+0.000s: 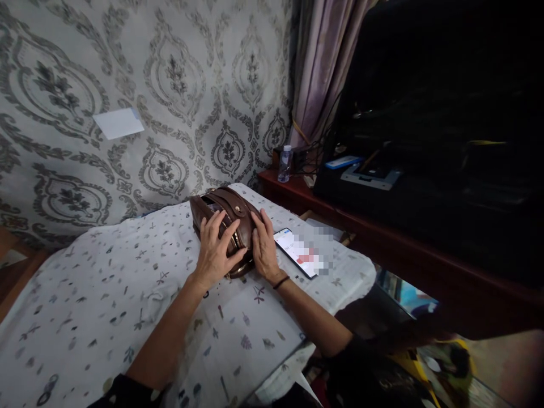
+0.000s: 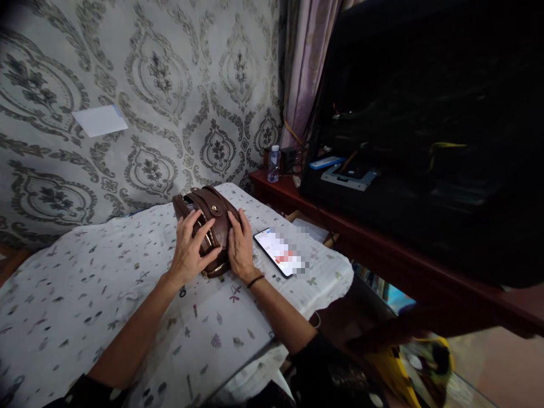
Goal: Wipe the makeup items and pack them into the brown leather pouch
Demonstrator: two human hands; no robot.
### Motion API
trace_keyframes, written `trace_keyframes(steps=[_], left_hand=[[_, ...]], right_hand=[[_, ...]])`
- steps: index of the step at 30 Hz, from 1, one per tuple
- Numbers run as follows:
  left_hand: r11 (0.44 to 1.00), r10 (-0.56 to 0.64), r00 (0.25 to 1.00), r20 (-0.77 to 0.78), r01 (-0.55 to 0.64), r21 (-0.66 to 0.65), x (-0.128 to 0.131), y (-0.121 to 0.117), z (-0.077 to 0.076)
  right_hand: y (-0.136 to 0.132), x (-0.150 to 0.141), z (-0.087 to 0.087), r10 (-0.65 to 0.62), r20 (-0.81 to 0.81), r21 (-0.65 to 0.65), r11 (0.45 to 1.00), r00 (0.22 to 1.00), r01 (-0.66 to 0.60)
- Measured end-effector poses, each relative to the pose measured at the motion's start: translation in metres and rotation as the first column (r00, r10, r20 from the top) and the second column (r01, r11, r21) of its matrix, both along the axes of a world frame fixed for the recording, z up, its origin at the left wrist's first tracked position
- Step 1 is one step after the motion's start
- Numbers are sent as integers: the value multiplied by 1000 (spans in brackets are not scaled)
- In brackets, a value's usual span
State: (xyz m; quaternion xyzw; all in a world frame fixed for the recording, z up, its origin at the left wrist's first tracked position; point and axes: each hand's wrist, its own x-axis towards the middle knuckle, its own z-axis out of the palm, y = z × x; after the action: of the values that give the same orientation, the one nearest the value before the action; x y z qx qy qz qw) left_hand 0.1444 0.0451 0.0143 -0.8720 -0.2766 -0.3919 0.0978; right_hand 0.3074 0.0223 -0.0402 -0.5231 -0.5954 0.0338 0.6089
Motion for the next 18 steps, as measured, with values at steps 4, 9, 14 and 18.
trace_keyframes(steps=[4,9,14,18], left_hand=[[999,15,999,-40,-13,48,-1,-1,1],[989,-19,984,-176,44,140,1,-8,8],[994,-36,998,-49,41,103,8,-11,14],[1000,-30,998,46,30,2,11,-13,20]], right_hand=[[1,2,-1,21,-22,22,1000,1000,-20],[-1,8,2,74,-101,48,996,992,-69],[-3,11,8,96,-219,56,995,971,-85],[-4,12,12,105,-248,45,994,963,-97]])
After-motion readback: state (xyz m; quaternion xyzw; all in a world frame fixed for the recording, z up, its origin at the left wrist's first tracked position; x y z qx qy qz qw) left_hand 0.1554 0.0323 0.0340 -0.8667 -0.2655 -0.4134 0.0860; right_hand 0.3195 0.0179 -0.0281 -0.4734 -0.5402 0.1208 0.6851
